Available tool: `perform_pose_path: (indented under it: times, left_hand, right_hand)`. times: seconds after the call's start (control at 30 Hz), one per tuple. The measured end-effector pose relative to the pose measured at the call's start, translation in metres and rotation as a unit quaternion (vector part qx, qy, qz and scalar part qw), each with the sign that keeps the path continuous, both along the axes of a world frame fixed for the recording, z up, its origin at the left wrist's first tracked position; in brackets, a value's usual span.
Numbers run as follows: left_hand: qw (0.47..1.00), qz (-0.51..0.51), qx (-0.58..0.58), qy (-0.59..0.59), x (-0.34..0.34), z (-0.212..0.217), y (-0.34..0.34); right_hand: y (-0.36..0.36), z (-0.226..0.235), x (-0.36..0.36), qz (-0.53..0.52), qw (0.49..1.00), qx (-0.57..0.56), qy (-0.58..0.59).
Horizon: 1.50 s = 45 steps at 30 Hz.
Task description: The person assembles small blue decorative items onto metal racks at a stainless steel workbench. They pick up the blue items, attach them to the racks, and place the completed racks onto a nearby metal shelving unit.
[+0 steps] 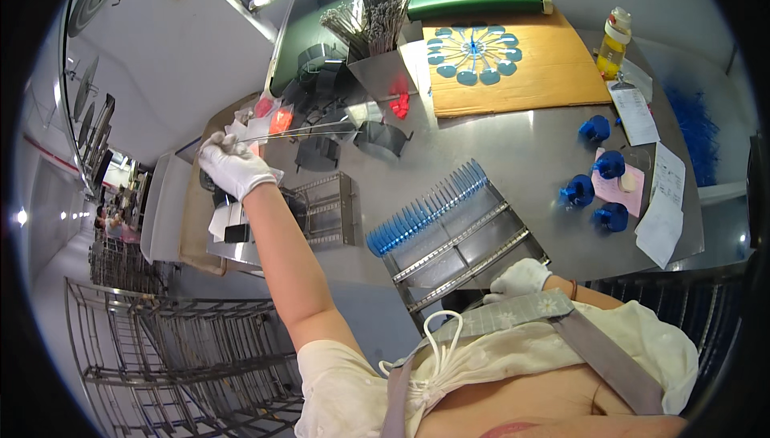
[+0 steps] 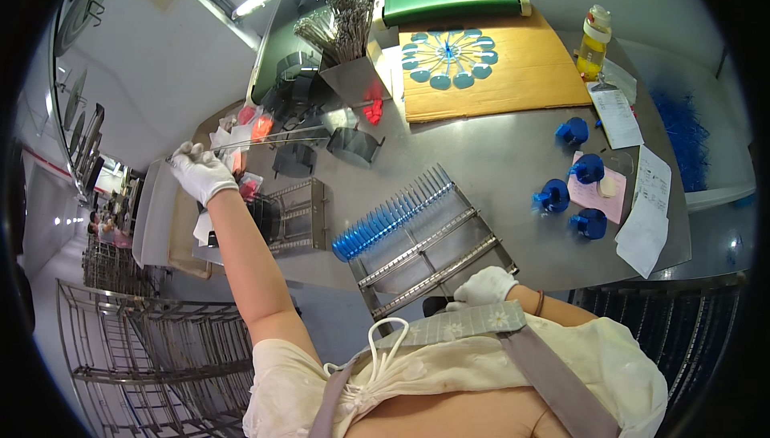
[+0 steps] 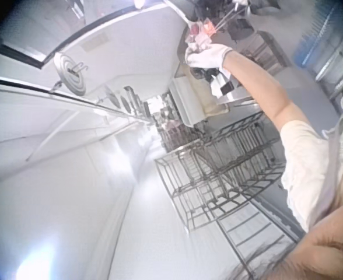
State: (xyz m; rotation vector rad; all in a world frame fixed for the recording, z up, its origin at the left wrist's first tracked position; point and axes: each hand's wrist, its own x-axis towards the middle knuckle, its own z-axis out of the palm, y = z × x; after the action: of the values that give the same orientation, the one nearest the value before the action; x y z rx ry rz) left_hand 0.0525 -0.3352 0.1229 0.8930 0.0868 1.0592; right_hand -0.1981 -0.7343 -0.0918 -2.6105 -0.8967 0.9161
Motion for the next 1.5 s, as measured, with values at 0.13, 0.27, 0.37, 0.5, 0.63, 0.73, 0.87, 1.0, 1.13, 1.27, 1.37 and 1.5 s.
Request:
perform_pose_path:
  times: [0.13, 0.27, 0.37, 0.5, 0.63, 0.73, 0.87, 1.0, 1.13, 1.27, 1.37, 1.5]
  left_hand:
    - [0.998, 0.01, -0.011, -0.055, -0.027, 0.026, -0.012]
    - [0.991, -0.073, 0.037, -0.103, 0.005, 0.074, -0.036]
    - [0.972, -0.15, 0.067, -0.167, 0.069, 0.101, -0.064]
    - [0.959, -0.151, 0.143, -0.194, 0.188, 0.091, -0.117]
    - [0.945, -0.11, 0.289, 0.106, 0.258, 0.013, -0.154]
    - [0.947, -0.131, 0.198, 0.215, 0.263, -0.016, -0.158]
    - [0.982, -0.142, 0.113, 0.046, 0.209, 0.013, -0.135]
    - [0.988, -0.067, 0.139, -0.029, 0.096, 0.035, -0.065]
    - [0.989, 0.073, 0.129, -0.006, -0.031, -0.008, 0.026]
    - [0.971, 0.152, 0.141, 0.12, -0.156, -0.101, 0.083]
    - [0.958, 0.18, 0.002, 0.223, -0.221, -0.185, 0.076]
    - [0.931, 0.129, -0.092, 0.329, -0.261, -0.287, 0.017]
  right_hand:
    - [-0.013, -0.006, -0.004, 0.012, 1.0, 0.016, -0.021]
    - [-0.021, -0.01, -0.003, 0.015, 1.0, -0.017, 0.019]
    - [-0.024, -0.015, -0.002, -0.004, 0.999, -0.03, 0.025]
    - [-0.024, -0.026, -0.001, -0.034, 0.999, -0.027, 0.019]
    - [-0.024, -0.039, 0.002, -0.04, 0.998, -0.024, 0.033]
    - [-0.026, -0.041, 0.004, -0.031, 0.999, -0.024, 0.032]
    - [-0.027, -0.03, 0.01, -0.023, 0.999, -0.03, 0.033]
    - [-0.029, -0.014, 0.015, -0.047, 0.999, 0.002, 0.006]
    - [-0.036, -0.012, 0.013, -0.032, 0.997, 0.042, -0.057]
    - [-0.041, -0.02, 0.012, 0.001, 0.998, 0.033, -0.052]
    - [-0.041, -0.019, 0.02, 0.001, 0.999, 0.031, -0.027]
    - [-0.022, -0.001, 0.053, 0.062, 0.992, 0.078, -0.083]
